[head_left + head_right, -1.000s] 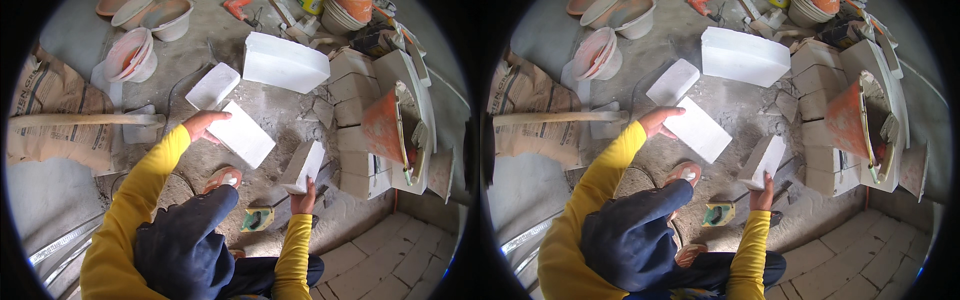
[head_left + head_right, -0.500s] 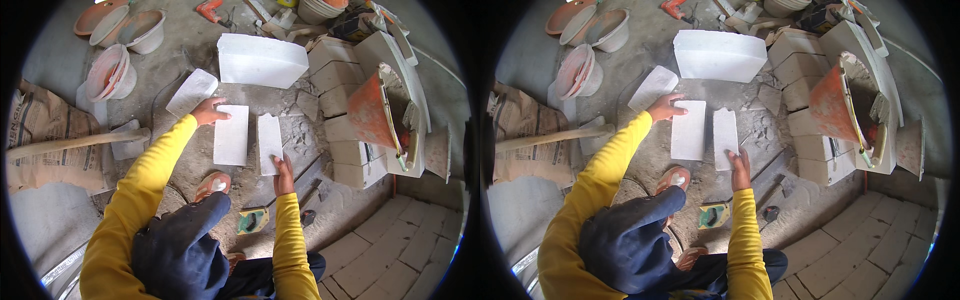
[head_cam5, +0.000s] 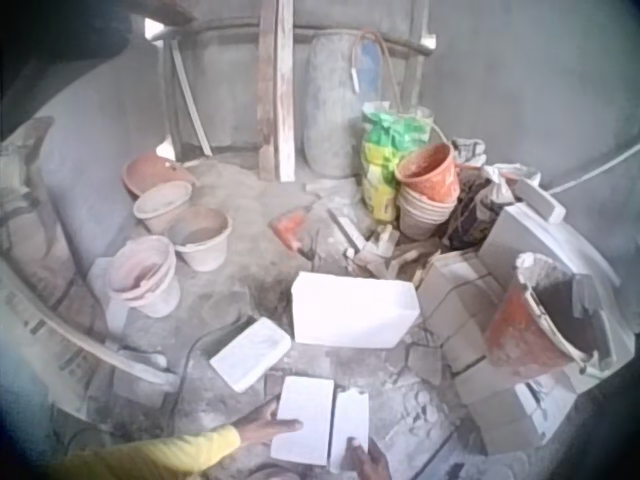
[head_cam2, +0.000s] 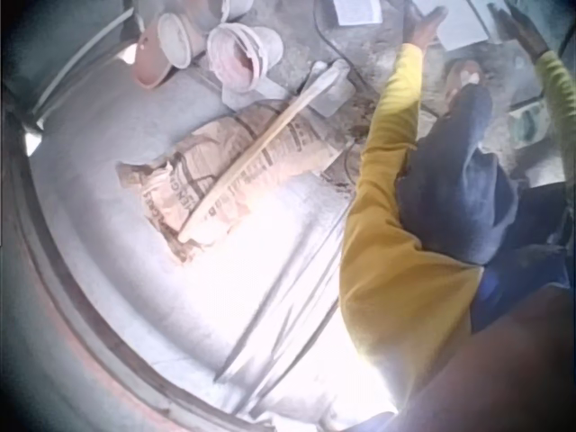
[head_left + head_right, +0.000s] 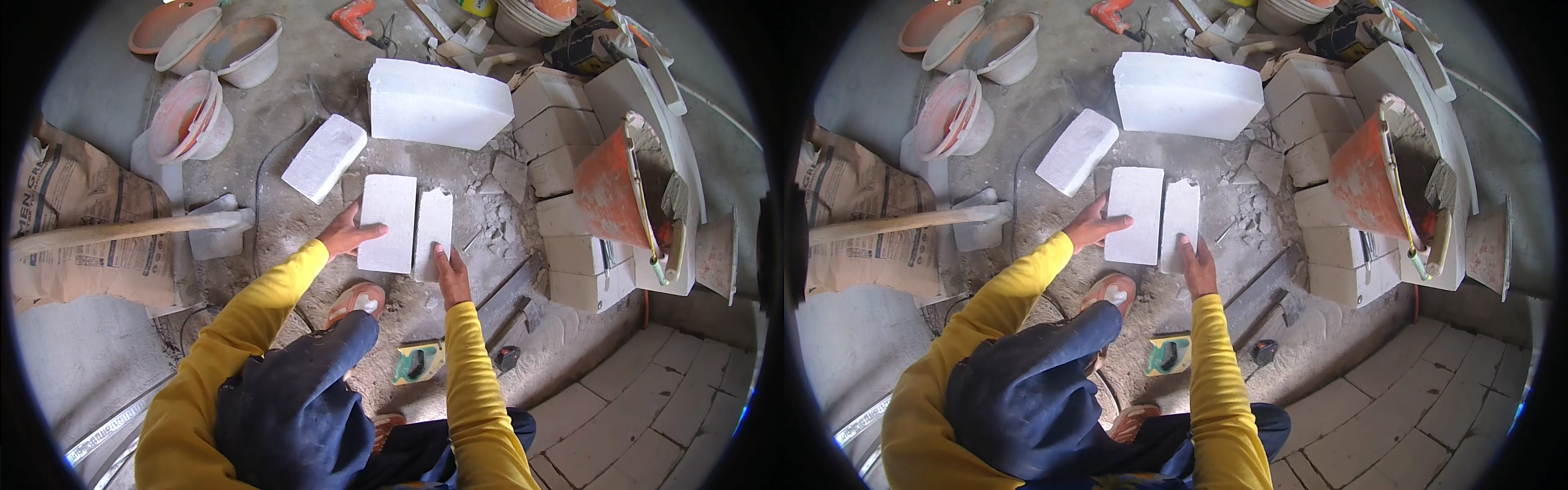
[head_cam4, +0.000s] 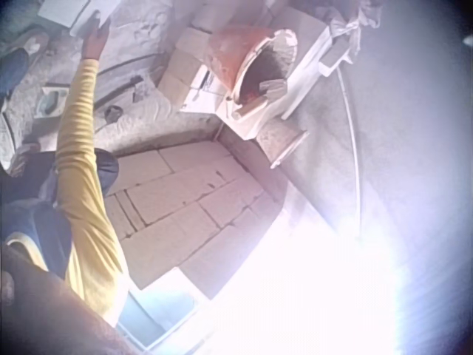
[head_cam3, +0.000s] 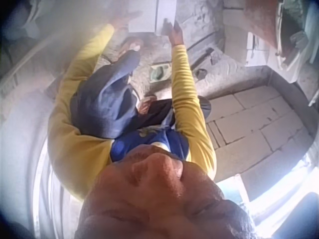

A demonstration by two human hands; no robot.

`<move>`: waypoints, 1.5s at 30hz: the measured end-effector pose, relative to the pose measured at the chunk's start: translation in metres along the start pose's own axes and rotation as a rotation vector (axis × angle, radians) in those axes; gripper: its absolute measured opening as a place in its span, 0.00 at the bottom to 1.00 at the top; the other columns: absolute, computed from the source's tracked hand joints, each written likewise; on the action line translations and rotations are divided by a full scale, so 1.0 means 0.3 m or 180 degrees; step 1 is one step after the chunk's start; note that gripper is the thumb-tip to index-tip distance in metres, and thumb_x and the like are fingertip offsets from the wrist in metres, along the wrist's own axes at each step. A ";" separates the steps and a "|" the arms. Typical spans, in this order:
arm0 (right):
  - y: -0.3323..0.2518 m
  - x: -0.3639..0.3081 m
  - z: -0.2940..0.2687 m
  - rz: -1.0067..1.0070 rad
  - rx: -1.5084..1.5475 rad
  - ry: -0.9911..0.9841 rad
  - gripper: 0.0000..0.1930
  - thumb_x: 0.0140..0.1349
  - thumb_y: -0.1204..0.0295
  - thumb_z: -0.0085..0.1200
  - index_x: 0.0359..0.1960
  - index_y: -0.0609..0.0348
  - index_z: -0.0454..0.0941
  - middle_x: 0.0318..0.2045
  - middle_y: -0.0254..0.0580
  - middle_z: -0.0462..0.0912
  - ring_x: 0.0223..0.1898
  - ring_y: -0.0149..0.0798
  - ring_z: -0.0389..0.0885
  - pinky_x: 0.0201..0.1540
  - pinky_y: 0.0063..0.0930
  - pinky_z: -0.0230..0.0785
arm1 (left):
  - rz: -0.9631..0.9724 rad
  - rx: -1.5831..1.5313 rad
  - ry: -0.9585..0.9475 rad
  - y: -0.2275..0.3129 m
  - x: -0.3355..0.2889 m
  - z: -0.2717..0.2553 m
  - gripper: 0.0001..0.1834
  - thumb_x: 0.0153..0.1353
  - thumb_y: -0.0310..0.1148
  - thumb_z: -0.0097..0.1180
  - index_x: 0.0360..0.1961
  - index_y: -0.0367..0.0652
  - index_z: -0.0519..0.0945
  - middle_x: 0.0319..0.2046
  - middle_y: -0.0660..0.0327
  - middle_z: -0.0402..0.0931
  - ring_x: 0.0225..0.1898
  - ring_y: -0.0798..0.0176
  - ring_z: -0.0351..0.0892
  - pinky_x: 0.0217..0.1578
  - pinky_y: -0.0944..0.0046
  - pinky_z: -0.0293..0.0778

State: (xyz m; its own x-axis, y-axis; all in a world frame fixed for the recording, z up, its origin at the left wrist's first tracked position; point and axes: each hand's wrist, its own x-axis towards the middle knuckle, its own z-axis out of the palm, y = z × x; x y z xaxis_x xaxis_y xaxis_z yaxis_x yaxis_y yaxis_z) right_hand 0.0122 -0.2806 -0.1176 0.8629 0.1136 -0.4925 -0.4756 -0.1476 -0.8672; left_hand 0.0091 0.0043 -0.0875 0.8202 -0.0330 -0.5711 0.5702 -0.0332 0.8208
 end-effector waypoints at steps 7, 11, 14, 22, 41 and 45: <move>-0.012 -0.033 0.047 -0.0153 -0.0225 0.0008 0.37 0.74 0.45 0.58 0.71 0.65 0.74 0.61 0.53 0.83 0.62 0.43 0.81 0.67 0.37 0.70 | 0.0009 0.0163 -0.0170 -0.022 -0.051 -0.028 0.57 0.60 0.47 0.76 0.83 0.48 0.54 0.61 0.52 0.82 0.52 0.60 0.86 0.37 0.61 0.84; -0.008 -0.015 0.011 -0.0211 -0.0526 -0.0149 0.37 0.74 0.43 0.57 0.70 0.64 0.75 0.60 0.55 0.84 0.61 0.46 0.83 0.66 0.38 0.71 | -0.0197 0.0256 -0.0061 -0.020 -0.037 -0.036 0.55 0.61 0.47 0.76 0.82 0.48 0.58 0.59 0.54 0.83 0.51 0.62 0.85 0.33 0.64 0.81; -0.028 -0.021 -0.004 -0.0154 -0.0864 -0.0240 0.37 0.74 0.42 0.56 0.69 0.63 0.76 0.59 0.58 0.86 0.60 0.49 0.84 0.65 0.40 0.73 | -0.0102 0.0197 -0.0058 -0.025 -0.019 -0.044 0.56 0.60 0.48 0.77 0.83 0.48 0.57 0.58 0.53 0.83 0.51 0.61 0.86 0.34 0.61 0.82; -0.059 -0.034 0.020 -0.0235 -0.1349 0.0057 0.36 0.74 0.42 0.54 0.64 0.67 0.78 0.52 0.66 0.87 0.56 0.59 0.86 0.61 0.45 0.74 | 0.0064 -0.0014 -0.0123 -0.026 -0.016 -0.044 0.59 0.59 0.50 0.78 0.84 0.49 0.53 0.60 0.48 0.82 0.54 0.54 0.86 0.42 0.51 0.89; -0.057 0.003 -0.007 -0.0018 -0.1695 -0.0242 0.38 0.74 0.39 0.50 0.58 0.70 0.79 0.48 0.70 0.86 0.54 0.70 0.83 0.57 0.52 0.73 | -0.0205 -0.0214 -0.0049 -0.044 -0.039 -0.059 0.58 0.61 0.44 0.78 0.84 0.49 0.53 0.66 0.48 0.77 0.62 0.54 0.81 0.50 0.53 0.85; -0.069 -0.009 -0.004 -0.0109 -0.1610 -0.0208 0.37 0.74 0.40 0.50 0.57 0.70 0.79 0.46 0.70 0.86 0.52 0.68 0.84 0.57 0.51 0.74 | -0.0244 -0.0141 0.0065 -0.034 -0.045 -0.054 0.58 0.61 0.47 0.77 0.84 0.51 0.53 0.66 0.48 0.77 0.63 0.53 0.81 0.50 0.50 0.86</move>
State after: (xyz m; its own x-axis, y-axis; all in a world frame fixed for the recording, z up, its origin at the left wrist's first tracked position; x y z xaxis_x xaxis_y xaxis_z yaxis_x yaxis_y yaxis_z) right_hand 0.0200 -0.2790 -0.0984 0.8563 0.1855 -0.4820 -0.2908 -0.5981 -0.7468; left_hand -0.0071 0.0212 -0.0881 0.7745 -0.0115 -0.6325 0.6326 0.0094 0.7745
